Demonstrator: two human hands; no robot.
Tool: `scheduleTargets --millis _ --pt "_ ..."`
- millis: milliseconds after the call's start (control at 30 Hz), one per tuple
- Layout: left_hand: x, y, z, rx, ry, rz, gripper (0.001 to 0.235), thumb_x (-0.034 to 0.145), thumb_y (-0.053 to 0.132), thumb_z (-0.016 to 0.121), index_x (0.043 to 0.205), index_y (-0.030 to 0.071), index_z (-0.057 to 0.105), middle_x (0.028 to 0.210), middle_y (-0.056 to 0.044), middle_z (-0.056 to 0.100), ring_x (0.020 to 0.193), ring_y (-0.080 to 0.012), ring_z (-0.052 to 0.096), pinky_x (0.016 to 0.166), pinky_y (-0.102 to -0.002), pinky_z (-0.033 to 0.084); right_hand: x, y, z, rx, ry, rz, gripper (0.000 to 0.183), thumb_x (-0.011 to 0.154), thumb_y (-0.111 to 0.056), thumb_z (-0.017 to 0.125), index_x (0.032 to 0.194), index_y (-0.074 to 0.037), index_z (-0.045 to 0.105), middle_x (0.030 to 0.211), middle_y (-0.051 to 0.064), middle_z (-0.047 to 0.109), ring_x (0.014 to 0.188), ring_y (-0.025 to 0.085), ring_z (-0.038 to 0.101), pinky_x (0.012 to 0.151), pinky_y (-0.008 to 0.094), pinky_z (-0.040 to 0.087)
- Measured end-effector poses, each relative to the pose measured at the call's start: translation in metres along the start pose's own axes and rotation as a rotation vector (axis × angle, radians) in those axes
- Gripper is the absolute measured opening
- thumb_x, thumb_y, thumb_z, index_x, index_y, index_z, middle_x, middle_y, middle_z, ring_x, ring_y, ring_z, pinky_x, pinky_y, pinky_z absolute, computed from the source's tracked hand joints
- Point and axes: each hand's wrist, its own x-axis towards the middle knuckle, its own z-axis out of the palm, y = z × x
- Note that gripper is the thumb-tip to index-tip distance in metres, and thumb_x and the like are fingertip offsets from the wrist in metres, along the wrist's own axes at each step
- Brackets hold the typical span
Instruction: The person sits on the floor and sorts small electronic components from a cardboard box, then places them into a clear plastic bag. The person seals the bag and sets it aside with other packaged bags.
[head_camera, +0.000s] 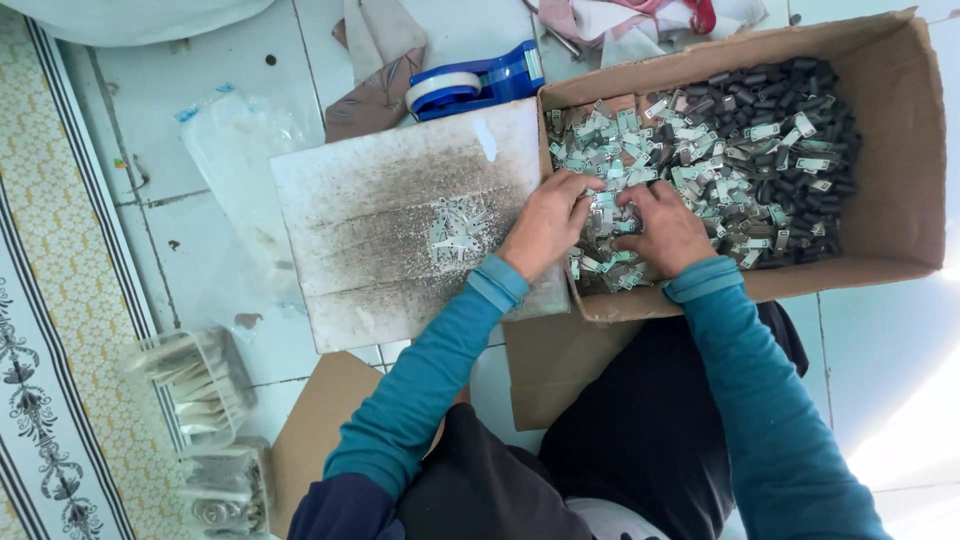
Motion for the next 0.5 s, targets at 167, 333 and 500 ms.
scheduleTargets --millis 167,333,500 --pt "0.0 -0.006 0.003 0.029 0.037 -0.011 0.026 0.099 0.003 0.062 0.123 0.007 0.068 0.106 -0.013 0.069 0.099 -0.0346 0.073 0.083 -0.041 0.063 0.037 0.017 0.02 -0.051 0.047 -0.116 0.055 0.08 -0.035 0.087 0.125 -0.022 0.058 0.115 0.012 0.054 0.113 0.043 0.064 0.086 0.057 0.057" --pt "0.003 -0.004 0.004 -0.024 0.04 -0.052 0.029 0.099 0.0 0.061 0.126 0.007 0.068 0.105 -0.018 0.069 0.09 -0.0296 0.075 0.072 -0.034 0.066 0.055 0.022 0.036 -0.151 0.246 -0.195 0.032 0.093 -0.029 0.079 0.118 -0.023 0.062 0.108 0.003 0.05 0.112 0.034 0.063 0.082 0.048 0.058" --pt "0.004 -0.007 0.004 0.014 0.035 -0.043 0.027 0.097 0.0 0.062 0.122 0.006 0.07 0.1 -0.016 0.069 0.08 -0.0303 0.076 0.066 -0.038 0.066 0.032 0.01 0.057 -0.176 0.187 -0.293 0.019 0.088 -0.036 0.077 0.099 -0.022 0.071 0.103 0.0 0.055 0.109 0.028 0.064 0.082 0.045 0.06"
